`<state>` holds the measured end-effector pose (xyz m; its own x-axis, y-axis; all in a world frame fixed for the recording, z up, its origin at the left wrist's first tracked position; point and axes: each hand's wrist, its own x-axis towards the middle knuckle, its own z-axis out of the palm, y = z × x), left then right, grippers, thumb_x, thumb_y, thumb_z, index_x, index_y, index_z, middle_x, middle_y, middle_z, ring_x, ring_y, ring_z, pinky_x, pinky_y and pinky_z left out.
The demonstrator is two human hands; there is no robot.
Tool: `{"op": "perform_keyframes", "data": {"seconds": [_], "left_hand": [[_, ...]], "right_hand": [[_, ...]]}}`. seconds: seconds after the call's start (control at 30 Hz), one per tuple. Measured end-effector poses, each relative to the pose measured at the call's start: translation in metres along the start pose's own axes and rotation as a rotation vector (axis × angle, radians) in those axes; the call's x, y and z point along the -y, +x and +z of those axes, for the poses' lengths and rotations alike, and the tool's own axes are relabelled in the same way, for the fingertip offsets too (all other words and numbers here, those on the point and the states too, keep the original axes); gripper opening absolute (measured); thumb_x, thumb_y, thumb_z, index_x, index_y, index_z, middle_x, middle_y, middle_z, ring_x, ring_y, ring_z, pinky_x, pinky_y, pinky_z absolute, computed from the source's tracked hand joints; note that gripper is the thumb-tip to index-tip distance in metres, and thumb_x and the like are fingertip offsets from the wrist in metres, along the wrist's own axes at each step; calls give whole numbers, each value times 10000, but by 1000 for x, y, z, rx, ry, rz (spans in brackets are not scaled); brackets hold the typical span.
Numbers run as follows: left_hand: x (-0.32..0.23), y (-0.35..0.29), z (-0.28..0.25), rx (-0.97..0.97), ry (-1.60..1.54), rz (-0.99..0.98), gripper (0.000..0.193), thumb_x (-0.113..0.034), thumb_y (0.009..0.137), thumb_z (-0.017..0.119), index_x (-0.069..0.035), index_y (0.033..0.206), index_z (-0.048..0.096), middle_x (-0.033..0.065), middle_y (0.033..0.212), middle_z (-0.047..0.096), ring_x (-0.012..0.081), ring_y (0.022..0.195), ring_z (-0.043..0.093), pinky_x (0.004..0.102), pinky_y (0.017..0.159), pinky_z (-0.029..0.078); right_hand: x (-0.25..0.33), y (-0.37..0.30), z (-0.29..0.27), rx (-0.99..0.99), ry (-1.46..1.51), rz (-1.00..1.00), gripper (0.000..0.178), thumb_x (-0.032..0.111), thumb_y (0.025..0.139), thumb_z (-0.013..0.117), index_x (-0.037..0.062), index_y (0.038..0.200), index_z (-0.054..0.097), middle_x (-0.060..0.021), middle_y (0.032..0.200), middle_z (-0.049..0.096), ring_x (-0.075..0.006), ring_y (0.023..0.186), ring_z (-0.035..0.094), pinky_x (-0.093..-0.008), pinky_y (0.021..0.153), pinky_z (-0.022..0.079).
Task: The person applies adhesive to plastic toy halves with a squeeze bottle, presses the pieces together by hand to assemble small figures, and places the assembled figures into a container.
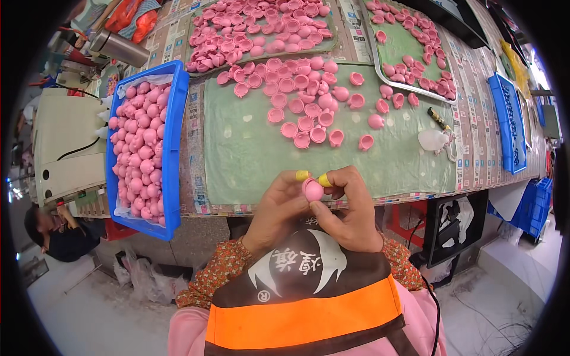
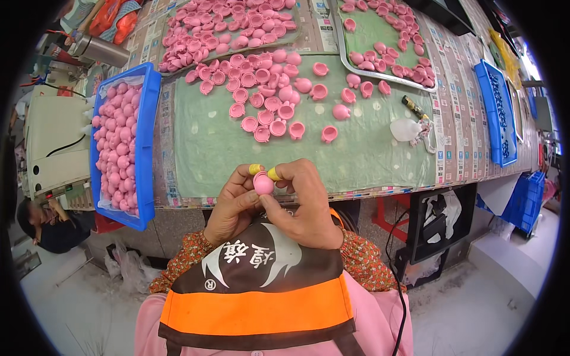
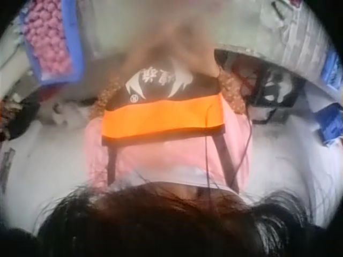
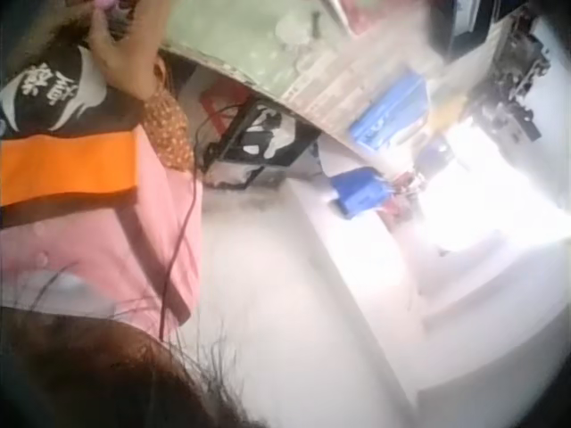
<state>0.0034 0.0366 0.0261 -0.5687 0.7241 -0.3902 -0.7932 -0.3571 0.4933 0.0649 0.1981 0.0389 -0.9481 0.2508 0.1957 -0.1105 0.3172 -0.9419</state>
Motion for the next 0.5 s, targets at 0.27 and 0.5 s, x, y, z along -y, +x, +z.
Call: {"op": "perform_keyframes", "data": {"seconds": [0.27,0.5], "left_hand": [[-1,0,-5,-9,38,18,423,-35,928,636,-84,1309,458,59,1242,556,150,1112,585,332,957,522],[0,-1,-4,4,32,39,398,-23,923,637,-78,1278,467,70,1218,566,156,1096,593,317,940,529]], "right_hand": [[-2,0,-1,-9,-13,37,405,-17,729,758,11,1081,561,-111,950,548,-231,819,561,-315,687,477],[-2,-4,-2,29,85,131,394,10,759,765,14,1096,561,-91,954,551,-186,827,565,-296,705,471]]}}
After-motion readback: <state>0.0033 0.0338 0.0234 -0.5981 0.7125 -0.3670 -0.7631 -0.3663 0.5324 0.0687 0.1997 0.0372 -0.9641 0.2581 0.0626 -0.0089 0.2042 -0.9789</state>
